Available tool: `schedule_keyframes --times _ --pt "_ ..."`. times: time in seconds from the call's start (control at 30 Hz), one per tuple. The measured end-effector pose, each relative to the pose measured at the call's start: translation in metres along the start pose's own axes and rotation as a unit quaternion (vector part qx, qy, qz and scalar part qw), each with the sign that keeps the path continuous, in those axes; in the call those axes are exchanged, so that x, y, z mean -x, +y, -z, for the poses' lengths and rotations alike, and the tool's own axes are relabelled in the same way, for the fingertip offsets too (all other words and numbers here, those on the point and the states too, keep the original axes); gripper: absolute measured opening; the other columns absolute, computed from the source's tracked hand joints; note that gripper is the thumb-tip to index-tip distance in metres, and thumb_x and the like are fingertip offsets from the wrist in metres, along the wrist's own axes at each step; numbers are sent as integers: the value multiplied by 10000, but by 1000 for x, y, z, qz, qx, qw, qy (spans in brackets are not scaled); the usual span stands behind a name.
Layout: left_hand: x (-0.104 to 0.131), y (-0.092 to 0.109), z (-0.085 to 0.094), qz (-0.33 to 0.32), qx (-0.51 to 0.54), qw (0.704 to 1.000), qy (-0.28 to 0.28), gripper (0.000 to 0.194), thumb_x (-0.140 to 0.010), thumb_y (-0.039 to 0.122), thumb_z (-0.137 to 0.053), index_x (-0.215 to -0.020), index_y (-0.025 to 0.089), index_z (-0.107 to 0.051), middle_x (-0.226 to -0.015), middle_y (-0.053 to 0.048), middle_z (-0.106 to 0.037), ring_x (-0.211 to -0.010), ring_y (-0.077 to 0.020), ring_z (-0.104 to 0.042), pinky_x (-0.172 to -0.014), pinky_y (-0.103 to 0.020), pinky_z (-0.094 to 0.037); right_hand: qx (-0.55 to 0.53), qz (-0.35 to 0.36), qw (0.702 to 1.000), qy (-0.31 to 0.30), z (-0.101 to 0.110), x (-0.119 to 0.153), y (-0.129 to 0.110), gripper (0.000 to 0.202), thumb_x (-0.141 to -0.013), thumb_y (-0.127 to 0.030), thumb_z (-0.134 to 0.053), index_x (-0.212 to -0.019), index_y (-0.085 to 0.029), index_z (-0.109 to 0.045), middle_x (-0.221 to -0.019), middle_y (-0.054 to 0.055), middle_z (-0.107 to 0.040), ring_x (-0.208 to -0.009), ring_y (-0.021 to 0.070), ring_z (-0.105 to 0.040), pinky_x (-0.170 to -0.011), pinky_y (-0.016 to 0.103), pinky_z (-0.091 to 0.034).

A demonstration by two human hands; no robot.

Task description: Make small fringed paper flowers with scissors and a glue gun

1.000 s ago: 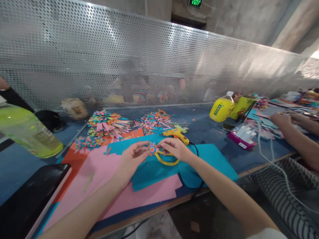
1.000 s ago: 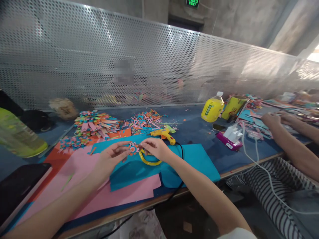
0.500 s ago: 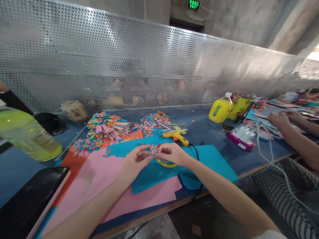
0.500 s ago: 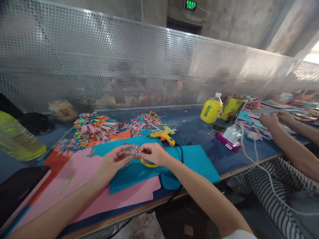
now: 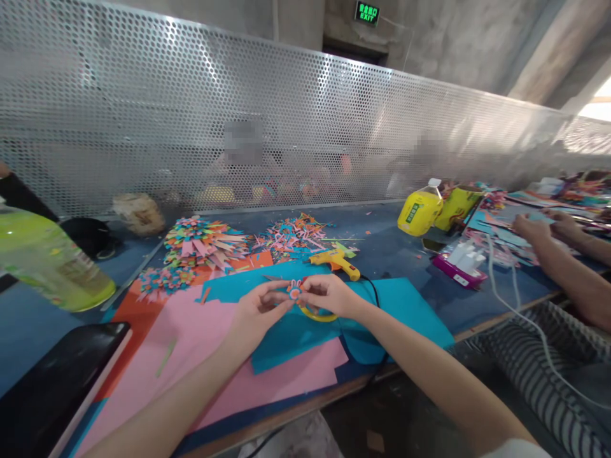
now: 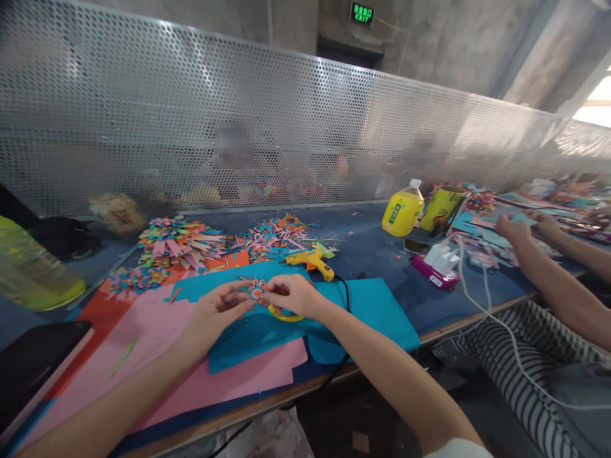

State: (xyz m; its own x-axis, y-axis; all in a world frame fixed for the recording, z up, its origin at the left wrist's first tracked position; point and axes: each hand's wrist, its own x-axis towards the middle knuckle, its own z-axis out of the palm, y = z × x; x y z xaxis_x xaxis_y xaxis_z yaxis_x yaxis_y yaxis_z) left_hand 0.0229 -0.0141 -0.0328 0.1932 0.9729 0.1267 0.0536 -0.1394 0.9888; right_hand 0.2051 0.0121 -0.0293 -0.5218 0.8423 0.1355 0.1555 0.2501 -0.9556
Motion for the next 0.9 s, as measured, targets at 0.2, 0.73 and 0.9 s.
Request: schedule_keyframes --times 0.2,0.73,0.9 --pt "-2 -5 0 2 12 1000 -13 422 -658 316 -679 -1033 156 -567 -715 -24 -662 -626 -127 -594 -503 -200 -431 2 8 1000 7 0 -1 2 333 -725 -466 -591 -679 -142 -526 -578 -23 -529 -454 62 -475 -454 189 -409" --pt "-15 23 34 -71 59 985 148 259 -689 271 -606 -934 184 -605 -734 -12 -624 -682 -137 -577 -537 -228 -439 59 4 991 118 24 -7 3 330 -785 -475 -516 -727 -153 -555 -545 -13 -543 -396 69 -446 -391 198 -354" --pt "-22 36 64 -136 77 962 224 222 -661 204 -560 -881 207 -591 -670 29 -536 -577 -89 -509 -500 -199 -404 86 5 989 117 23 -6 2 320 -801 -464 -488 -812 -157 -578 -473 -42 -464 -319 60 -340 -320 200 -257"
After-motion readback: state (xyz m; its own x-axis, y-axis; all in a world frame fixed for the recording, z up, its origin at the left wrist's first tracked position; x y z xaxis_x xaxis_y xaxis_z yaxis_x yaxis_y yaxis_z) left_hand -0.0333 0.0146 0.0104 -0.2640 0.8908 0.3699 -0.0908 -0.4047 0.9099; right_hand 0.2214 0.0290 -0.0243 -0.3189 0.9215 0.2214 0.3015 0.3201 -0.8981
